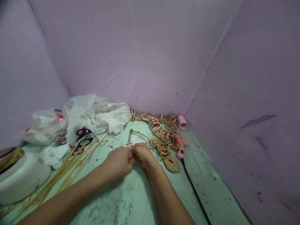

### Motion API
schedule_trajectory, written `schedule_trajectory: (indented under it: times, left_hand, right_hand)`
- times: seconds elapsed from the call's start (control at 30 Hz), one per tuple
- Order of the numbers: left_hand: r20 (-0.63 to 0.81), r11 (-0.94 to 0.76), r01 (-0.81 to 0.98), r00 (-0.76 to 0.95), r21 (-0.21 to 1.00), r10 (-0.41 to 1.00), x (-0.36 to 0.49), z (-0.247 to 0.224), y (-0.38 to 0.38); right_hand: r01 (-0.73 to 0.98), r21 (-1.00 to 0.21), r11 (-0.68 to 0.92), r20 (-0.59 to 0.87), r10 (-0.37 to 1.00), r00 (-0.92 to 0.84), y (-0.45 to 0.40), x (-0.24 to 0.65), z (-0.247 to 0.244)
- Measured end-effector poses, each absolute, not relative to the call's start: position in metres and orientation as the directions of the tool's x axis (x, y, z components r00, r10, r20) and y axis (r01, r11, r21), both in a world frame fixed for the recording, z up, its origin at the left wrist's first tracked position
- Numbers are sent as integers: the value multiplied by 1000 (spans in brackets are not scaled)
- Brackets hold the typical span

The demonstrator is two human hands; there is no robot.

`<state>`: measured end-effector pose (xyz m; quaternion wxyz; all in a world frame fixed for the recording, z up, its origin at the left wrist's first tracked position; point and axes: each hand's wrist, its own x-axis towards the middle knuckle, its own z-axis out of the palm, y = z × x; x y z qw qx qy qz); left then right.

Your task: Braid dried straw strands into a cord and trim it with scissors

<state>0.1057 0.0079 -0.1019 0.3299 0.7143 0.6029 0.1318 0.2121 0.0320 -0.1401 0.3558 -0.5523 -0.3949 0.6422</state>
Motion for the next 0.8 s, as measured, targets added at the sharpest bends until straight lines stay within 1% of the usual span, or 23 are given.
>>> schedule_trajectory:
  times: [0.07, 0.1, 0.13, 0.17, 0.2, 0.23, 0.27, 0.33, 0.4, 0.47, 0.57, 0.63, 0.7, 0.73, 0.8]
  left_hand:
    - [-61, -50, 787, 111, 615, 992, 95, -98, 23]
    - [-69, -1, 750, 63, 662, 996, 90, -97, 30]
    - [-168, 86, 680, 55, 728, 984, 86, -98, 36]
    - [-301, 196, 597, 82, 778, 950, 83, -99, 41]
    - [-422, 299, 511, 143, 806, 895, 81, -102, 45]
    - [-510, 386, 435, 215, 813, 833, 81, -105, 47]
    - [-558, 446, 377, 277, 812, 782, 81, -109, 48]
    - [-585, 498, 312, 334, 809, 739, 83, -116, 48]
    - [-590, 502, 323, 310, 803, 745, 84, -119, 46]
    - [-586, 468, 396, 263, 790, 767, 84, -119, 45]
    - [-548, 404, 493, 188, 770, 815, 85, -118, 44]
    - [-516, 379, 511, 155, 772, 842, 86, -118, 43]
    - [-487, 361, 502, 143, 786, 861, 89, -119, 41]
    - [-477, 356, 491, 143, 795, 867, 91, -119, 40]
    - [-462, 356, 462, 137, 812, 876, 93, -120, 39]
  right_hand:
    - [-31, -890, -456, -442, 877, -189, 32, 215, -138]
    - [-32, -888, -459, -443, 872, -207, 32, 216, -137]
    - [-31, -890, -456, -438, 871, -221, 32, 217, -136]
    - [-33, -891, -453, -434, 871, -230, 32, 217, -135]
    - [-42, -893, -448, -428, 874, -231, 32, 217, -134]
    - [-56, -896, -440, -417, 878, -235, 31, 217, -133]
    - [-69, -899, -433, -406, 882, -241, 31, 216, -133]
    - [-72, -907, -414, -386, 889, -247, 30, 215, -134]
    - [-27, -925, -380, -363, 902, -234, 30, 215, -137]
    - [56, -944, -325, -329, 921, -210, 30, 215, -140]
    - [248, -945, -213, -252, 958, -137, 33, 215, -143]
    - [430, -890, -150, -192, 980, -56, 33, 216, -142]
    - [588, -797, -137, -161, 987, 12, 33, 218, -137]
    - [631, -762, -146, -164, 986, 30, 32, 218, -134]
    - [655, -735, -174, -200, 979, 36, 30, 219, -129]
